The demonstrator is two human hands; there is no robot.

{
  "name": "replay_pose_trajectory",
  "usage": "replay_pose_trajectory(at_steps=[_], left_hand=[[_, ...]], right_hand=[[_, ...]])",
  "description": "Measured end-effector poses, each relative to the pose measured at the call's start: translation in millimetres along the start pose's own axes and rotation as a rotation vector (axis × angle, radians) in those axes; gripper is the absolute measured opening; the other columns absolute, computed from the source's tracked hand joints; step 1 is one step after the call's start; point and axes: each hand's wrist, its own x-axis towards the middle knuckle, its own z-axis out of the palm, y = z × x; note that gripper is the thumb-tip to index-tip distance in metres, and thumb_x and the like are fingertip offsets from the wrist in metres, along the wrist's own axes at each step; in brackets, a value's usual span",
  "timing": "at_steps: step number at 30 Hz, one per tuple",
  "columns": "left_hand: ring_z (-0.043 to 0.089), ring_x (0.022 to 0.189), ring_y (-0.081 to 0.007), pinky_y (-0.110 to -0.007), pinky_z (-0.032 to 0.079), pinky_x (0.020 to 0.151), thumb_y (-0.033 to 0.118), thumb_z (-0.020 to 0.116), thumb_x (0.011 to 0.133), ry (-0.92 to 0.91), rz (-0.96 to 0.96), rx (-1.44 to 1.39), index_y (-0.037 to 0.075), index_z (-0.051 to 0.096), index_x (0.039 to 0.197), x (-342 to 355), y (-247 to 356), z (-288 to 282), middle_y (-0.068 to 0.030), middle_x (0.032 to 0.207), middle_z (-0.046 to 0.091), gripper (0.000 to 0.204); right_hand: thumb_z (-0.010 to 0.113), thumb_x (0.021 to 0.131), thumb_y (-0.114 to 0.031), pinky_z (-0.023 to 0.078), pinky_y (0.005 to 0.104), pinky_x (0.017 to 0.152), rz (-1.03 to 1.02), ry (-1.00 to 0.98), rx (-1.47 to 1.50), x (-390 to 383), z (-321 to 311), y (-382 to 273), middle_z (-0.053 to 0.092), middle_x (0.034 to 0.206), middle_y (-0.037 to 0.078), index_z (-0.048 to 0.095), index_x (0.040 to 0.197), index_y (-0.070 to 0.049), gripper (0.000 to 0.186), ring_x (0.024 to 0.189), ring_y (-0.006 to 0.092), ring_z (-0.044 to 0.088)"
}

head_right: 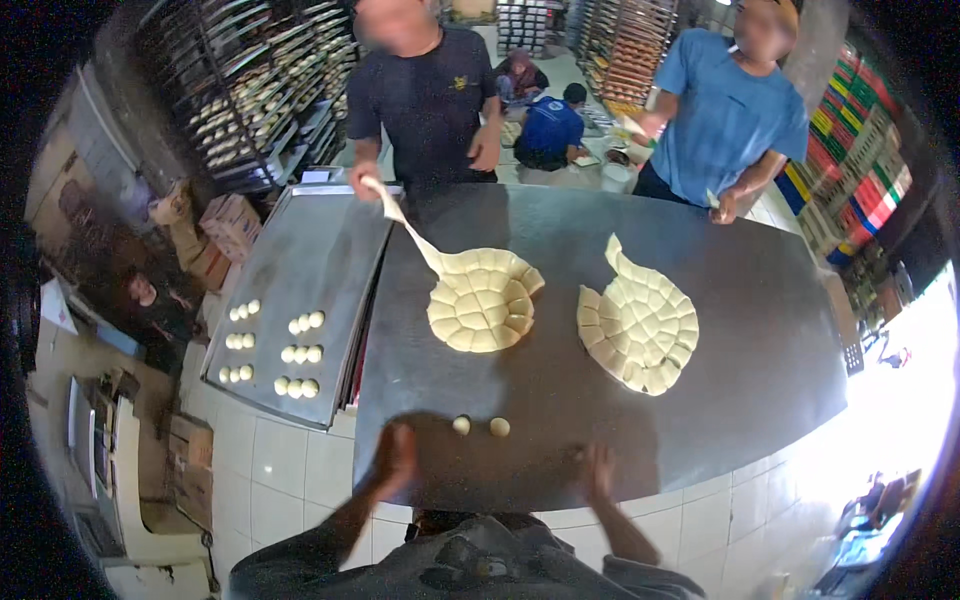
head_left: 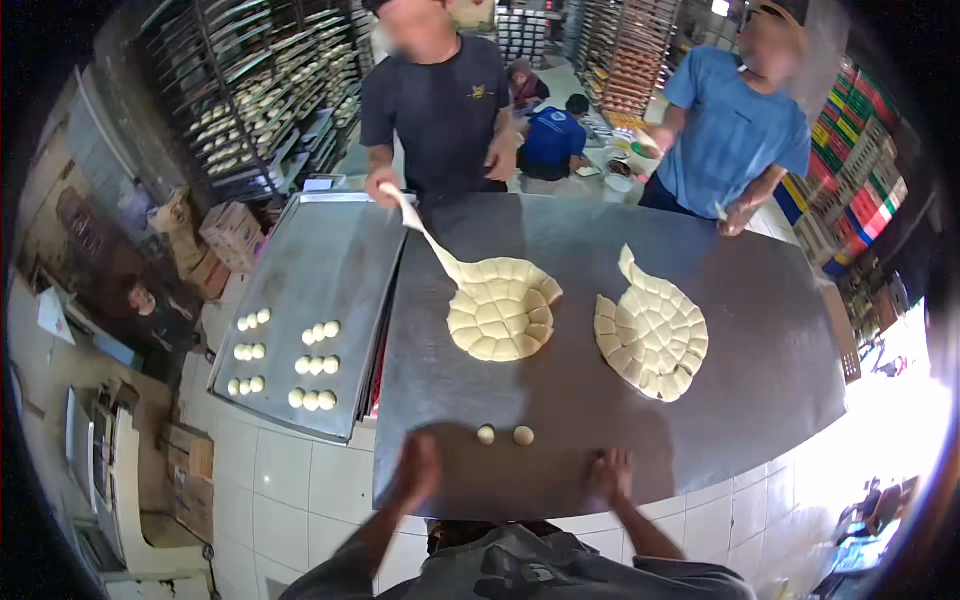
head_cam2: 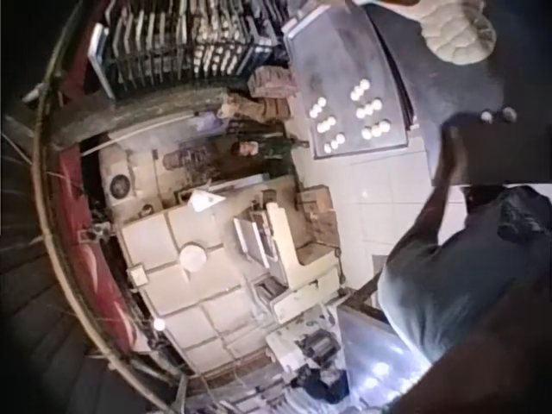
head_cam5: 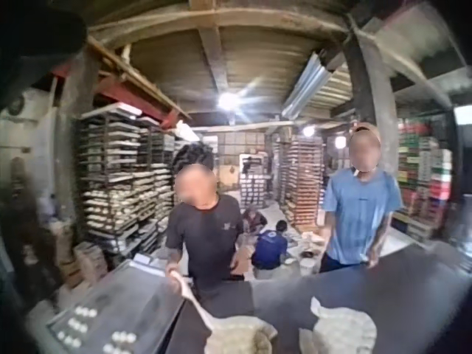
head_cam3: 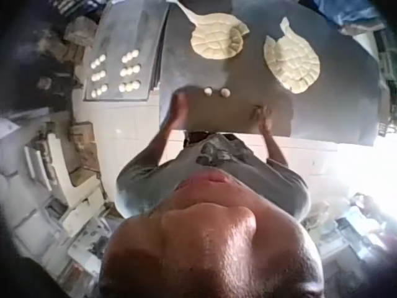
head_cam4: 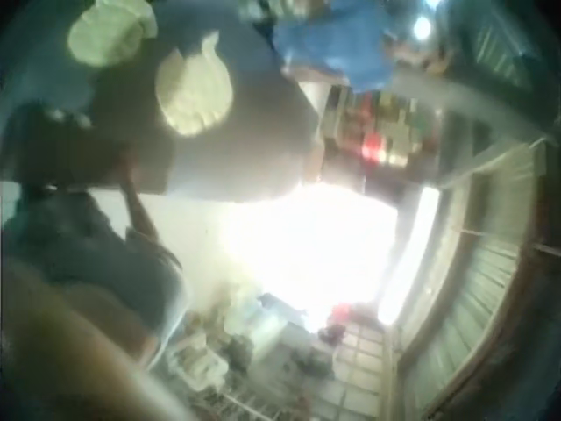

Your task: Rolling pieces of dough into small balls and arranging them on baking trays in a bakery.

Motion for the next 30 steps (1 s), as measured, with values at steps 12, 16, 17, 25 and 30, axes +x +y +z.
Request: replay_pose_trajectory(at_steps=[12,16,17,25,30], left_hand=[[0.051,0.069,-0.0341,-0.044,0.042,0.066,0.011,0.057,0.08,-0.138,0.025,0.023,0.004,0.05,0.086,17.9,-21.3,-28.0,-0.0149,0.079,0.054,0.011],[0.05,0.07,-0.0333,-0.044,0.042,0.065,0.007,0.056,0.079,0.122,-0.265,-0.067,0.004,0.05,0.09,48.1,1.9,14.9,-0.0155,0.082,0.054,0.013],[0.051,0.073,-0.0334,-0.044,0.042,0.067,0.006,0.056,0.08,0.085,-0.183,-0.092,0.003,0.05,0.092,27.8,25.2,19.0,-0.0155,0.083,0.054,0.014],[0.051,0.078,-0.0304,-0.04,0.044,0.071,0.01,0.065,0.087,-0.11,0.061,-0.052,0.001,0.051,0.106,-53.0,15.4,-64.5,-0.0144,0.091,0.052,0.025],[0.054,0.079,-0.0276,-0.034,0.045,0.071,0.004,0.071,0.079,-0.098,-0.003,-0.312,0.003,0.06,0.1,25.7,73.5,-129.1,-0.011,0.094,0.057,0.024]], right_hand=[[0.059,0.09,-0.027,0.046,0.0441,0.072,0.483,-0.091,0.585,32.1,-1.2,38.6,0.061,0.097,0.008,0.058,0.109,-0.008,0.027,0.088,0.0265,0.057],[0.064,0.083,-0.015,0.045,0.0435,0.071,0.512,0.129,0.178,135.3,-23.9,-16.5,0.056,0.085,0.014,0.055,0.102,-0.005,0.023,0.076,0.0324,0.052],[0.065,0.082,-0.015,0.045,0.045,0.074,0.45,0.129,0.186,117.9,-15.6,-41.5,0.056,0.086,0.015,0.054,0.105,-0.005,0.027,0.077,0.0338,0.052],[0.075,0.072,-0.01,0.05,0.0368,0.079,0.083,0.135,0.196,-6.6,-38.5,-13.3,0.053,0.112,0.011,0.057,0.118,-0.01,0.049,0.092,0.0269,0.058],[0.074,0.073,-0.01,0.049,0.0328,0.075,0.313,-0.074,0.506,66.4,-126.1,-115.6,0.061,0.102,0.006,0.061,0.113,-0.009,0.042,0.084,0.0198,0.058]])
